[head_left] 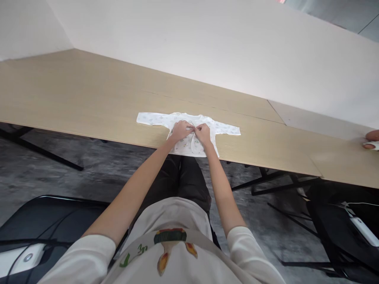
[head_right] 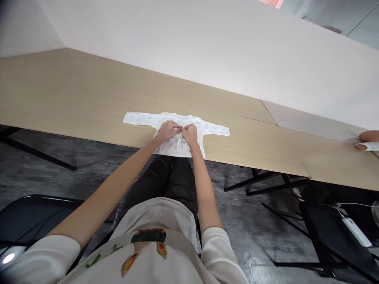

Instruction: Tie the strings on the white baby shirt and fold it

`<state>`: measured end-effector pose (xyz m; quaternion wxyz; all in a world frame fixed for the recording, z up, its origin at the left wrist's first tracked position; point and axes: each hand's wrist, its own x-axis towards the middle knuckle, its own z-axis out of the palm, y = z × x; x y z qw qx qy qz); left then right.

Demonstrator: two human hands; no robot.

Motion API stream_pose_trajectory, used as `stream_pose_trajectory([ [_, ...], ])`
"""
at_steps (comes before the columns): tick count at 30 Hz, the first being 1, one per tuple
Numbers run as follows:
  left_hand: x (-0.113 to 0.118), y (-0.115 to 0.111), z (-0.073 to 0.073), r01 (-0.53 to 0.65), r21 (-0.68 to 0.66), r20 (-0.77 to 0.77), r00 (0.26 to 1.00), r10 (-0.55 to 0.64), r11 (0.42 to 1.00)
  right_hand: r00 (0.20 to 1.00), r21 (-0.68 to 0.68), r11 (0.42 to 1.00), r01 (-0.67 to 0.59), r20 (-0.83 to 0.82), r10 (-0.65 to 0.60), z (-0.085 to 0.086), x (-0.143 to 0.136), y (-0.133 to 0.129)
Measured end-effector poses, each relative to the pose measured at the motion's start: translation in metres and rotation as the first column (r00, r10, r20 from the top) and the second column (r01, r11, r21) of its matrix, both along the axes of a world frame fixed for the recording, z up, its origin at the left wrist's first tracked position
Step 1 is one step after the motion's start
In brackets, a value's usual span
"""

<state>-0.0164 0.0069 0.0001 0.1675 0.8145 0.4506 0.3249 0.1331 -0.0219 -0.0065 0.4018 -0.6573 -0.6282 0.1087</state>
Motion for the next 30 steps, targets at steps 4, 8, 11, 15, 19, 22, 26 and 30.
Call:
stream_pose_trajectory([
  [4, 0.000, 0.002, 0.000, 0.019, -0.035, 0.045, 0.999, -0.017, 0.999, 0.995, -0.049, 0.998, -0.027, -0.092, 0.022, 0.005, 0.001, -0.004],
  [8, -0.001, 0.002, 0.001, 0.035, -0.089, 0.101, 0.995, -0.026, 0.995, 0.991, -0.083, 0.996, -0.035, -0.135, 0.023, 0.011, 0.001, -0.007],
  [11, -0.003, 0.003, 0.000, 0.059, -0.111, 0.141, 0.989, -0.043, 0.992, 0.984, -0.075, 0.997, -0.036, -0.175, 0.023, 0.014, 0.000, -0.009],
  [15, -0.004, 0.004, -0.004, 0.083, -0.139, 0.205, 0.977, -0.053, 0.987, 0.984, -0.067, 0.996, -0.060, -0.171, 0.048, 0.015, -0.002, -0.012],
  [19, -0.003, 0.004, -0.005, 0.068, -0.154, 0.236, 0.971, -0.030, 0.986, 0.995, -0.047, 0.998, -0.049, -0.093, 0.044, 0.013, -0.003, -0.014],
  [22, -0.003, 0.003, -0.005, 0.076, -0.163, 0.275, 0.961, -0.029, 0.984, 0.999, -0.022, 0.999, -0.043, -0.030, 0.043, 0.012, -0.003, -0.014],
  [26, -0.005, 0.002, -0.006, 0.076, -0.179, 0.308, 0.951, -0.017, 0.981, 0.999, -0.025, 0.998, -0.049, -0.012, 0.049, 0.012, -0.003, -0.014],
  [30, -0.006, 0.002, -0.006, 0.085, -0.188, 0.328, 0.944, -0.019, 0.978, 0.996, -0.046, 0.997, -0.058, -0.070, 0.055, 0.011, -0.003, -0.013],
])
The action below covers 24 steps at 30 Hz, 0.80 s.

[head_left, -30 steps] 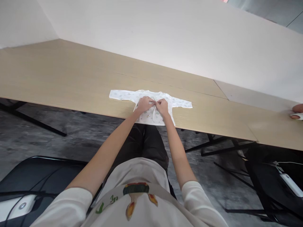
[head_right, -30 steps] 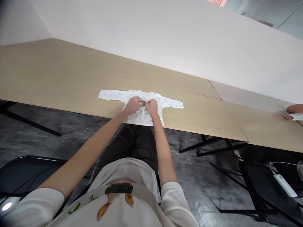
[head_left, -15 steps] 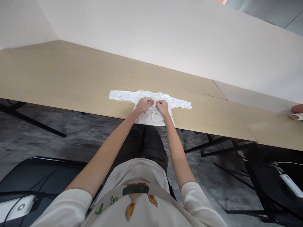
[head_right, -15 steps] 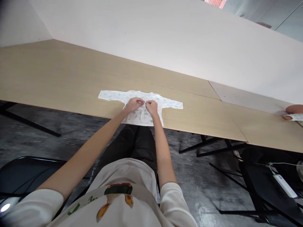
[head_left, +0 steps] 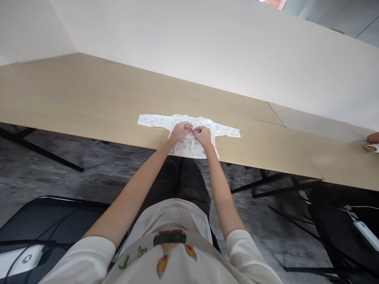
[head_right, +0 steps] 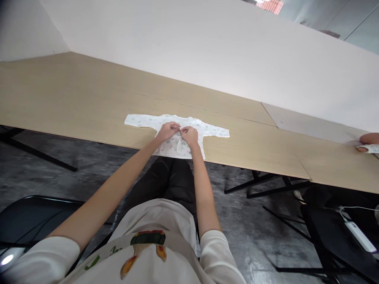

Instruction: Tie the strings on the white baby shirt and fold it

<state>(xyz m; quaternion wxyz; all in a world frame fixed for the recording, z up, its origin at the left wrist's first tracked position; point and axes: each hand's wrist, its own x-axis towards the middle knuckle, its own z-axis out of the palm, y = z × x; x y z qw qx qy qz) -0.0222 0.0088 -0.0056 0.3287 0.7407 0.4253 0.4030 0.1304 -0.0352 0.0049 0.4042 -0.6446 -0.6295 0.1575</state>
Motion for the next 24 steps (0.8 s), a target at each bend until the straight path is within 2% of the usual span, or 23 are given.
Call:
stream_pose_trajectory([
  [11, 0.001, -0.004, 0.005, 0.006, -0.015, 0.003, 1.000, -0.006, 1.000, 0.997, -0.003, 0.999, -0.038, -0.063, 0.037, -0.006, 0.002, 0.005],
  [18, -0.001, -0.010, 0.012, 0.032, -0.030, 0.021, 0.999, -0.031, 0.999, 0.991, -0.034, 0.998, -0.044, -0.129, 0.040, -0.003, 0.002, 0.005],
  [24, 0.002, -0.003, 0.007, 0.009, -0.006, -0.008, 1.000, -0.009, 1.000, 0.988, -0.053, 0.999, 0.004, -0.154, -0.013, -0.003, 0.002, 0.009],
])
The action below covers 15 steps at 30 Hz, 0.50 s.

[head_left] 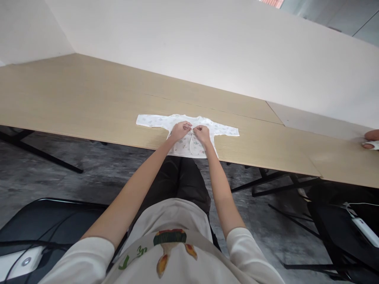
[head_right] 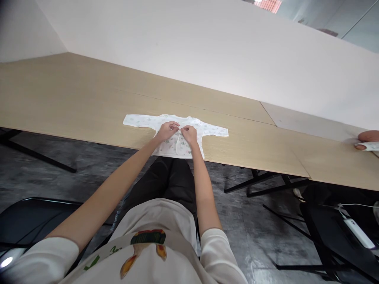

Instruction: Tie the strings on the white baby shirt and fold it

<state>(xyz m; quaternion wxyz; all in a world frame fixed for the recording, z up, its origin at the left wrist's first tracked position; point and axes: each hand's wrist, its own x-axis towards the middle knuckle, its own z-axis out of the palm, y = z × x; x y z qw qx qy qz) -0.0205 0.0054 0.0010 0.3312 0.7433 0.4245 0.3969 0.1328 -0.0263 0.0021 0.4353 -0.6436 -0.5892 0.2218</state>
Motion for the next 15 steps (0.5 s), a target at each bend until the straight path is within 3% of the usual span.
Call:
stream_pose_trajectory([
  [6, 0.000, 0.003, -0.003, -0.069, 0.093, -0.166, 0.983, 0.084, 0.993, 0.997, 0.007, 1.000, 0.000, 0.083, 0.000, -0.002, -0.001, -0.001],
  [12, 0.003, -0.005, 0.005, -0.199, 0.174, -0.353, 0.902, 0.250, 0.964, 0.975, 0.009, 0.999, -0.039, 0.218, 0.036, -0.001, -0.002, -0.001],
  [15, -0.001, -0.010, 0.009, -0.178, 0.188, -0.419, 0.875, 0.243, 0.966, 0.970, -0.013, 0.998, -0.061, 0.234, 0.062, 0.004, -0.002, -0.008],
])
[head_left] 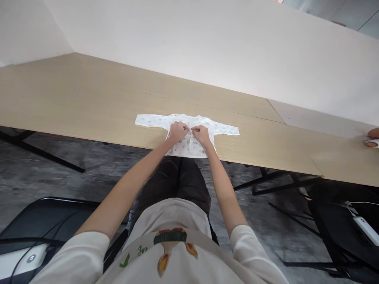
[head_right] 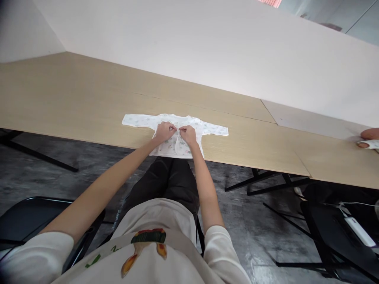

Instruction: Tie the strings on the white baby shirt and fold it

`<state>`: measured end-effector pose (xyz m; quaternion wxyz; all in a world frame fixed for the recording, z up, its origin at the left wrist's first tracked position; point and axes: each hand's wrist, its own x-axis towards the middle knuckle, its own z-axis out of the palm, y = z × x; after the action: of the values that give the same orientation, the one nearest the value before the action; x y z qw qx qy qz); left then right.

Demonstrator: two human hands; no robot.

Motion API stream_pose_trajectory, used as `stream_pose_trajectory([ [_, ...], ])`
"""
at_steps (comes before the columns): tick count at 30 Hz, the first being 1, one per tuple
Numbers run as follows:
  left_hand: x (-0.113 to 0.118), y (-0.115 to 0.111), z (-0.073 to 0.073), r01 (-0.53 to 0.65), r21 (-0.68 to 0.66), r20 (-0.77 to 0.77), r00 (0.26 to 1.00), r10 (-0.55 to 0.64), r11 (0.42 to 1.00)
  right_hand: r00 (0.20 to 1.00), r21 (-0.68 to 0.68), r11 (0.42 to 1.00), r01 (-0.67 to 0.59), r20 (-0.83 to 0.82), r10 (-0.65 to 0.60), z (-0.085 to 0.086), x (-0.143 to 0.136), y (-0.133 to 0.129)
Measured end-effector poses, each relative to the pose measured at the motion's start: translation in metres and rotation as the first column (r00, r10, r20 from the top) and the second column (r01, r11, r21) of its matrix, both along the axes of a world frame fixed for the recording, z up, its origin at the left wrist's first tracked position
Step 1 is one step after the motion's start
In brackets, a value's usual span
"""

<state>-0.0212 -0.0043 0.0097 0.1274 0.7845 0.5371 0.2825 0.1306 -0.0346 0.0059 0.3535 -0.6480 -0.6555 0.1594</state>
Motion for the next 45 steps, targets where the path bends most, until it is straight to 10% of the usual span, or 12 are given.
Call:
stream_pose_trajectory([
  [8, -0.011, -0.016, -0.013, 0.302, -0.027, 0.056, 0.952, -0.301, 0.953, 0.999, -0.051, 0.998, 0.040, 0.035, -0.038, 0.002, -0.016, -0.046],
  [16, -0.011, -0.020, -0.013, 0.396, 0.068, 0.186, 0.897, -0.402, 0.916, 0.955, -0.006, 0.996, 0.087, -0.282, -0.086, -0.003, -0.008, -0.052],
  [30, -0.014, -0.029, -0.007, 0.424, -0.039, 0.407, 0.834, -0.374, 0.905, 0.853, -0.005, 0.998, 0.067, -0.518, -0.060, -0.012, -0.004, -0.052],
  [45, -0.017, -0.028, -0.012, 0.433, -0.060, 0.434, 0.823, -0.367, 0.900, 0.952, -0.001, 1.000, 0.017, -0.305, -0.017, -0.008, -0.009, -0.055],
])
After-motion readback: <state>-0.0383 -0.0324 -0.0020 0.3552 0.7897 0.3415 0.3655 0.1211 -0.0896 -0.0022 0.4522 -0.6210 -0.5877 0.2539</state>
